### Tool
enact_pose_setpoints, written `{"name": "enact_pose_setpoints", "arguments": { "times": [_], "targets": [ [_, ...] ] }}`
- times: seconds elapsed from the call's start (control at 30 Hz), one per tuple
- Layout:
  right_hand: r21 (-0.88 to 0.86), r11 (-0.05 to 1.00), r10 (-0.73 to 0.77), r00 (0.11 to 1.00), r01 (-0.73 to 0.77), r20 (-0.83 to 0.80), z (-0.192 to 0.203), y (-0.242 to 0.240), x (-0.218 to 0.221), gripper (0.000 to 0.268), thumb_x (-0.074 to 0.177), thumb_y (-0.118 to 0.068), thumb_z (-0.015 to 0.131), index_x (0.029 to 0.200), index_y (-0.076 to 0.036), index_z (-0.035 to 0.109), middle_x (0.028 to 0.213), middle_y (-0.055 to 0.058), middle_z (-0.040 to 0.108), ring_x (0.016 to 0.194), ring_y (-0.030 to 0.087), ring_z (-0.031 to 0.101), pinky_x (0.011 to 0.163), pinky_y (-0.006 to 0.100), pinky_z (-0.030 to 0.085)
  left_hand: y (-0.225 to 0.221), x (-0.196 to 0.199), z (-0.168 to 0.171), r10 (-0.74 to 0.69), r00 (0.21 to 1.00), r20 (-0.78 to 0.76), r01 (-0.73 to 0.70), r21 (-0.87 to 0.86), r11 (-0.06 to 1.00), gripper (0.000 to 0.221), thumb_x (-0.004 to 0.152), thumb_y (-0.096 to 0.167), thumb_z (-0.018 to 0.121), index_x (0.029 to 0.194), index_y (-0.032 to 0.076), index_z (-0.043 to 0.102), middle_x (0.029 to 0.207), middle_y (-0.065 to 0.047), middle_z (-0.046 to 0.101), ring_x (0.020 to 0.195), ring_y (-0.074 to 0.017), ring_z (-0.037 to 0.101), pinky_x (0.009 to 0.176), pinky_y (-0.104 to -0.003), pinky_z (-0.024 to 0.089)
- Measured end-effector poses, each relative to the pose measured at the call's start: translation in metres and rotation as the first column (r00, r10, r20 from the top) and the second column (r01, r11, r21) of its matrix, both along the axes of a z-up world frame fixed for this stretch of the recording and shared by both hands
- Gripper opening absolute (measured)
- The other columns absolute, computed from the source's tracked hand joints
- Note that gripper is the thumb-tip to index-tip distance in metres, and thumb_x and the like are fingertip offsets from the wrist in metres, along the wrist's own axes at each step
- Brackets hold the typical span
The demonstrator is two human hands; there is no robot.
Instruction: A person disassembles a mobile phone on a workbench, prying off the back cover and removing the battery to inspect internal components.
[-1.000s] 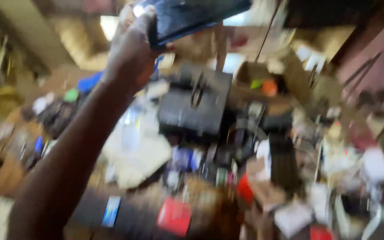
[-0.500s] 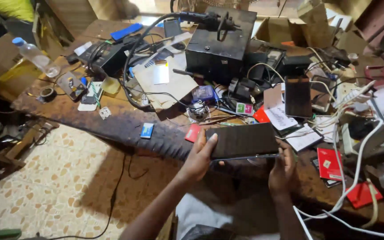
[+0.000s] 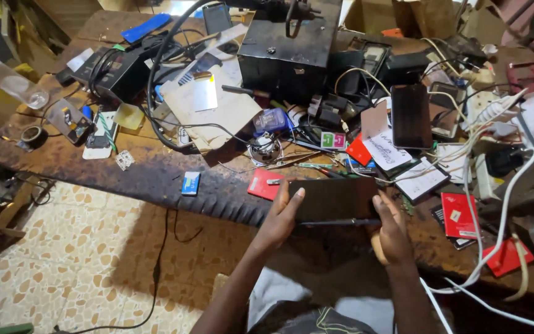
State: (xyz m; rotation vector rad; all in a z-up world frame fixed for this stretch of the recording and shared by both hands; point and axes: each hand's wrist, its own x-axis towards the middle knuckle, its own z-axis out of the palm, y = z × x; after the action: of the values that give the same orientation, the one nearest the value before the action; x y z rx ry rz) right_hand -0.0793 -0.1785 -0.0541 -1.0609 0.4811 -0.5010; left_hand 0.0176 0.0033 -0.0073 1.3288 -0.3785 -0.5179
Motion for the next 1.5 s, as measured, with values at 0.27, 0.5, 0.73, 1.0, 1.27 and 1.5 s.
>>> {"name": "enact_pose_setpoints", "arguments": {
  "times": [0.27, 0.5, 0.73, 1.0, 1.27, 1.5],
  "targets": [
    [0.035, 0.985, -0.172, 0.985, 0.171, 0.006, -0.052, -0.040, -0.005, 0.027, 0.094, -0.025, 0.047, 0.113, -0.008, 0.051, 0.104, 0.008, 0.058, 0.095, 0.018, 0.055, 0.091, 0.037, 0.044, 0.009, 0.024, 0.030, -0.103, 0.907, 0.409, 0.005, 0.235, 0.972, 0.045, 0.092, 0.038, 0.020, 0.125, 0.012, 0.036, 0.101, -0.027, 0.054, 0.100, -0.0445, 0.050, 0.088, -0.052, 0.038],
    [0.140, 0.857, -0.496, 0.868, 0.495, -0.032, 0.025, -0.006, -0.003, 0.017, 0.084, -0.024, 0.053, 0.096, -0.012, 0.055, 0.096, 0.002, 0.059, 0.092, 0.013, 0.058, 0.086, 0.026, 0.051, 0.007, 0.019, 0.017, -0.258, 0.517, 0.816, -0.219, 0.418, 0.882, 0.036, 0.087, 0.035, 0.043, 0.113, 0.012, 0.051, 0.119, -0.009, 0.050, 0.111, -0.0275, 0.045, 0.086, -0.040, 0.035],
    [0.060, 0.863, -0.503, 0.864, 0.502, 0.010, 0.007, -0.010, -0.010, 0.015, 0.086, -0.025, 0.050, 0.090, -0.011, 0.056, 0.090, 0.002, 0.057, 0.089, 0.012, 0.056, 0.086, 0.025, 0.049, -0.011, 0.024, -0.023, -0.313, 0.224, 0.923, -0.412, 0.381, 0.827, 0.022, 0.075, 0.024, 0.056, 0.095, 0.015, 0.057, 0.116, -0.008, 0.051, 0.112, -0.0281, 0.042, 0.086, -0.041, 0.032],
    [0.017, 0.858, -0.514, 0.856, 0.514, 0.049, 0.011, 0.002, -0.009, 0.022, 0.084, -0.025, 0.051, 0.097, -0.008, 0.056, 0.097, 0.006, 0.058, 0.093, 0.014, 0.056, 0.091, 0.027, 0.047, 0.004, 0.042, -0.003, -0.262, 0.214, 0.941, -0.551, 0.338, 0.763, 0.016, 0.077, 0.015, 0.058, 0.093, 0.014, 0.055, 0.105, -0.007, 0.054, 0.106, -0.0257, 0.045, 0.079, -0.037, 0.032],
    [-0.223, 0.835, -0.506, 0.861, 0.503, 0.049, 0.010, 0.010, -0.011, 0.035, 0.087, -0.023, 0.044, 0.113, -0.001, 0.051, 0.112, 0.010, 0.055, 0.102, 0.015, 0.051, 0.094, 0.028, 0.039, 0.007, 0.005, 0.040, -0.094, 0.395, 0.914, -0.433, 0.276, 0.858, 0.036, 0.078, 0.018, 0.046, 0.114, 0.011, 0.049, 0.115, -0.008, 0.050, 0.111, -0.0254, 0.042, 0.091, -0.036, 0.028],
    [0.045, 0.929, -0.365, 0.930, 0.366, -0.031, 0.036, 0.023, -0.014, 0.036, 0.081, -0.019, 0.047, 0.112, -0.001, 0.052, 0.108, 0.012, 0.058, 0.099, 0.019, 0.054, 0.089, 0.030, 0.042, -0.026, -0.014, 0.065, -0.503, 0.241, 0.830, -0.176, 0.547, 0.819, 0.076, 0.075, 0.060, 0.046, 0.133, 0.013, 0.032, 0.118, -0.013, 0.042, 0.112, -0.0300, 0.037, 0.094, -0.044, 0.025]
  ]
}}
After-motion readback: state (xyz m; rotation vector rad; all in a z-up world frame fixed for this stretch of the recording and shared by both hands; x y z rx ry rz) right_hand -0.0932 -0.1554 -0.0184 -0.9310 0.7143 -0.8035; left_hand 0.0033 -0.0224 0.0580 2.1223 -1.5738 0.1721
